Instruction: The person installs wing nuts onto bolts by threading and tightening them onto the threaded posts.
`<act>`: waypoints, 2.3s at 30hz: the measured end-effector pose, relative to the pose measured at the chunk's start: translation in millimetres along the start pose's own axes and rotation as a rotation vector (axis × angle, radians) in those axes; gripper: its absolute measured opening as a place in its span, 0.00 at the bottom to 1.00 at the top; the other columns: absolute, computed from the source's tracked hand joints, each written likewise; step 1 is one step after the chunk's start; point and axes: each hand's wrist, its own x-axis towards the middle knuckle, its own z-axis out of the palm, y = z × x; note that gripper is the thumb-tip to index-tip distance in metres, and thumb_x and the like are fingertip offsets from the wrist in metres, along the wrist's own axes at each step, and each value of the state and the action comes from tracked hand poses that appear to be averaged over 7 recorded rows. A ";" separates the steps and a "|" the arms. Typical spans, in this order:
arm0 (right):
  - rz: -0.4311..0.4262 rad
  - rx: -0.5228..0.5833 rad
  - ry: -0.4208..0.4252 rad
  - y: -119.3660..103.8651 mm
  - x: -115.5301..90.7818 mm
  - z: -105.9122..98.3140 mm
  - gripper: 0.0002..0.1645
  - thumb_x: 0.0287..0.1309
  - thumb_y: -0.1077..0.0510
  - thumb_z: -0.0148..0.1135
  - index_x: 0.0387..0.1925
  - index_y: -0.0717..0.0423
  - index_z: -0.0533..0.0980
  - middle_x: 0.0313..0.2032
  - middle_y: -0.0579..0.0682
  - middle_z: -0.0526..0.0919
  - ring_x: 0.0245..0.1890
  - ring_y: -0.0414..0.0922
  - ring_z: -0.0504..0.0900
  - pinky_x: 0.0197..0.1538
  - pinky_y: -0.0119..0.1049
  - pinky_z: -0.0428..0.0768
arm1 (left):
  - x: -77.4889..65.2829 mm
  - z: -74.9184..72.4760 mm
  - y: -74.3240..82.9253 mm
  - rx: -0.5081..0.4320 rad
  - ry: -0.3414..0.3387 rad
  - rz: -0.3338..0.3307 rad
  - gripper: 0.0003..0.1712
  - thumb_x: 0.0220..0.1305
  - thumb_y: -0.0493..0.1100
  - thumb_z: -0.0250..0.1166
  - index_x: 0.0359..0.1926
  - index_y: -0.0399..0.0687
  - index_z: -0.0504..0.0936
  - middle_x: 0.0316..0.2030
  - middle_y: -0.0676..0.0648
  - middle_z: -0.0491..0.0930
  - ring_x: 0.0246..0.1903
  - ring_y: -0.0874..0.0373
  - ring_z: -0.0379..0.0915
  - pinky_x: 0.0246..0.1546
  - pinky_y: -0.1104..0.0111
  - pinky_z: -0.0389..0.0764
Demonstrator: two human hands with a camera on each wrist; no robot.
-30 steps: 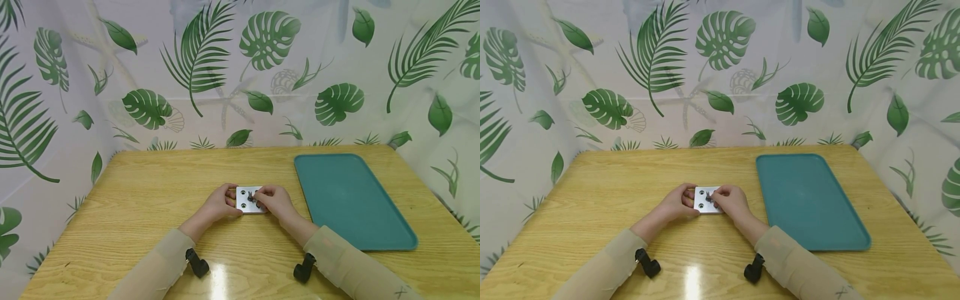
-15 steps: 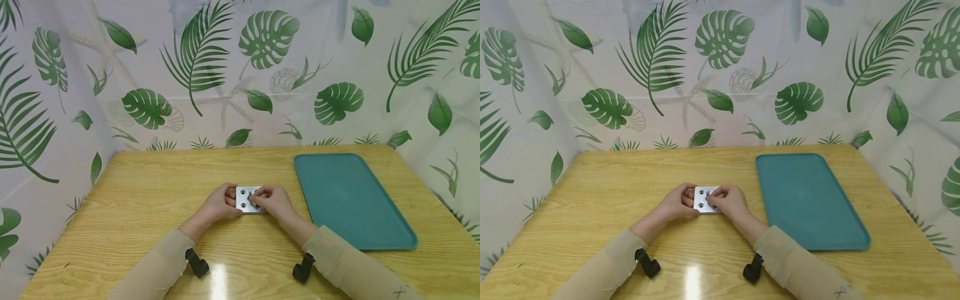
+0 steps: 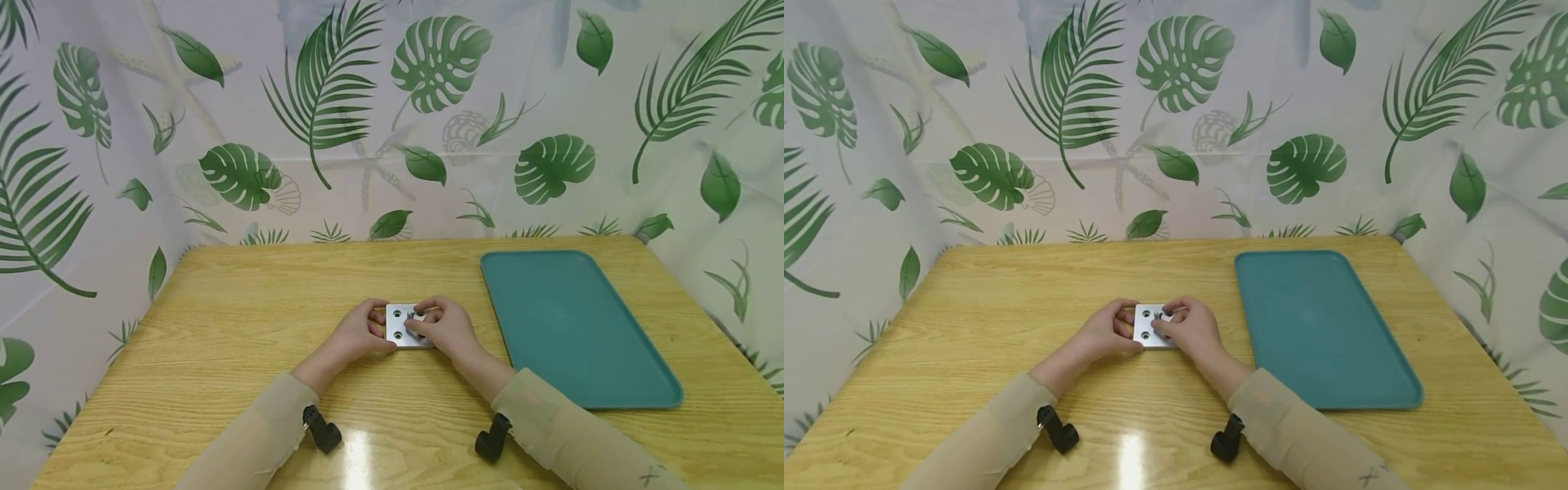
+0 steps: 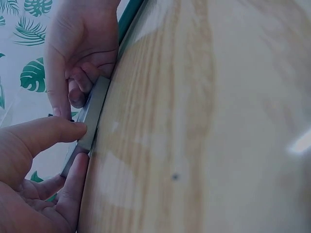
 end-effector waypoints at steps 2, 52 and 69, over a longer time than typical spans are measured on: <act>-0.006 -0.006 0.000 -0.2 0.4 0.4 0.16 0.61 0.60 0.77 0.49 0.61 0.84 0.19 0.42 0.74 0.19 0.37 0.66 0.25 0.29 0.64 | 0.3 -0.4 -0.4 0.001 0.000 0.004 0.47 0.54 0.30 0.80 0.74 0.39 0.70 0.50 0.42 0.79 0.40 0.57 0.77 0.41 0.71 0.78; -0.003 0.045 -0.019 1.6 -1.0 -3.4 0.02 0.60 0.65 0.69 0.34 0.62 0.84 0.20 0.42 0.76 0.22 0.37 0.70 0.27 0.29 0.71 | 0.9 0.0 -0.1 -0.014 0.011 -0.010 0.47 0.54 0.29 0.80 0.74 0.41 0.71 0.50 0.43 0.78 0.39 0.57 0.77 0.40 0.70 0.78; -0.008 -0.017 0.004 1.1 0.6 0.0 0.12 0.60 0.62 0.75 0.43 0.62 0.83 0.20 0.42 0.71 0.23 0.39 0.68 0.30 0.30 0.66 | -1.2 -0.2 2.8 -0.004 0.016 0.004 0.47 0.52 0.28 0.80 0.73 0.39 0.72 0.49 0.42 0.79 0.39 0.57 0.78 0.39 0.72 0.78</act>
